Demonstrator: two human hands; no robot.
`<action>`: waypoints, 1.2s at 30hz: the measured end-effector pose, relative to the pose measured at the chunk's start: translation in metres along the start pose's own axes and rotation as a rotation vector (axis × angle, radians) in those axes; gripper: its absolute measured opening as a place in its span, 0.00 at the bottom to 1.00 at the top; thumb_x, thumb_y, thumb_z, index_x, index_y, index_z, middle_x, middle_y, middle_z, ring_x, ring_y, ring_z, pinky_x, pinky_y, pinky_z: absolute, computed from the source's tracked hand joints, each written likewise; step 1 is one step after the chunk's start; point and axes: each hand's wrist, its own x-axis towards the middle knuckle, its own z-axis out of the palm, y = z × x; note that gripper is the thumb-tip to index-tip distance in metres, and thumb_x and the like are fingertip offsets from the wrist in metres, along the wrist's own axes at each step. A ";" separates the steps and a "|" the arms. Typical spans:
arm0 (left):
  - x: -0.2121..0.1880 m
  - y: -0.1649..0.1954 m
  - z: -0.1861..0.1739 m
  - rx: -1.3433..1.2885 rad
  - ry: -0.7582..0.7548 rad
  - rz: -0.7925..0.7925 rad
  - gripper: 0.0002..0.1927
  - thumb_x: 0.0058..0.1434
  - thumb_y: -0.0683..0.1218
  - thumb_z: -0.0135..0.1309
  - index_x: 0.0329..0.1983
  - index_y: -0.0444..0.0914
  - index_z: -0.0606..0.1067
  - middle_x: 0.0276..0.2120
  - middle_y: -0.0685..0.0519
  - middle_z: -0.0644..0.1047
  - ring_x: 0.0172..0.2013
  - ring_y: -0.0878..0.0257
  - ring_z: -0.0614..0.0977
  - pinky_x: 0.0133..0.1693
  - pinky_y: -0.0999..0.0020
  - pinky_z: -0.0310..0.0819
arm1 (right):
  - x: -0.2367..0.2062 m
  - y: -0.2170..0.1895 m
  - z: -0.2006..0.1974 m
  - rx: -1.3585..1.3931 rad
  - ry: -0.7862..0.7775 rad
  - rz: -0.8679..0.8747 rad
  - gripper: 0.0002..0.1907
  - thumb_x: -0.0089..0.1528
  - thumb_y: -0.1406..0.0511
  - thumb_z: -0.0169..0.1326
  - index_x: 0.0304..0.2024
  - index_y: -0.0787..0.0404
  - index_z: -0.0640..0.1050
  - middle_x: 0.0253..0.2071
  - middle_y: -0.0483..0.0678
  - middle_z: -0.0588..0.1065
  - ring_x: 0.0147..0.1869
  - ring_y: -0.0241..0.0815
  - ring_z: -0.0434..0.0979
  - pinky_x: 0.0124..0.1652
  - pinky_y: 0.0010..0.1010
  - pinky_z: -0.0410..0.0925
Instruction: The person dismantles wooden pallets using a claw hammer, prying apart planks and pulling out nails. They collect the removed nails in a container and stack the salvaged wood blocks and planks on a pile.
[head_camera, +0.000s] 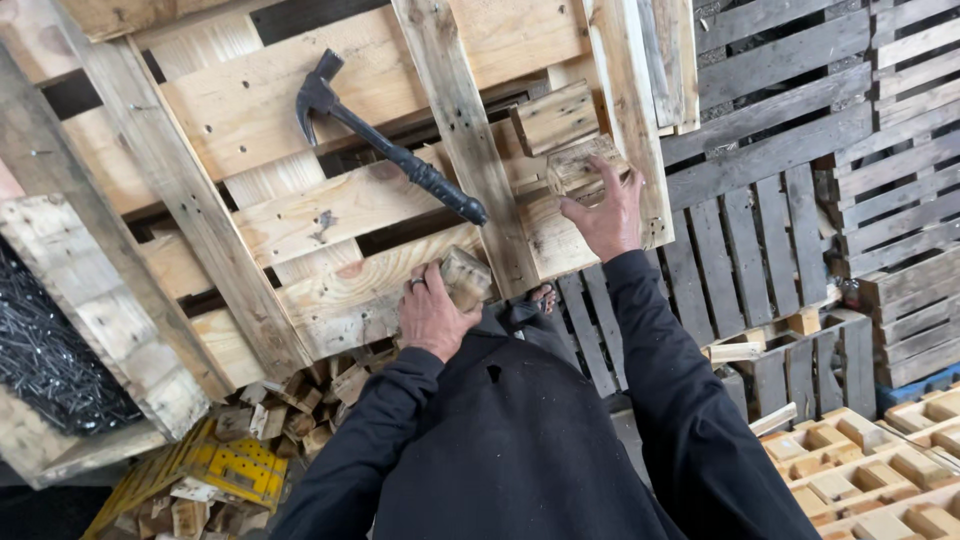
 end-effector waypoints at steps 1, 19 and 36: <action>-0.001 0.000 0.001 0.000 0.010 0.009 0.53 0.44 0.60 0.72 0.67 0.35 0.59 0.61 0.39 0.66 0.58 0.40 0.69 0.56 0.44 0.66 | -0.004 0.000 -0.004 0.038 -0.046 0.055 0.39 0.53 0.57 0.69 0.65 0.57 0.71 0.59 0.59 0.65 0.67 0.59 0.64 0.62 0.51 0.66; -0.008 -0.004 0.025 0.059 0.125 0.063 0.55 0.45 0.59 0.72 0.69 0.33 0.57 0.63 0.36 0.63 0.60 0.36 0.67 0.59 0.41 0.63 | -0.149 0.059 -0.033 0.438 0.205 -0.200 0.60 0.53 0.57 0.71 0.77 0.58 0.48 0.68 0.56 0.58 0.75 0.50 0.60 0.73 0.45 0.60; -0.004 0.005 0.016 0.297 -0.024 0.329 0.50 0.39 0.52 0.74 0.67 0.43 0.65 0.58 0.49 0.71 0.58 0.47 0.70 0.57 0.45 0.63 | -0.129 0.058 0.013 0.075 0.136 0.059 0.62 0.54 0.54 0.73 0.78 0.52 0.47 0.73 0.59 0.54 0.79 0.64 0.52 0.70 0.71 0.45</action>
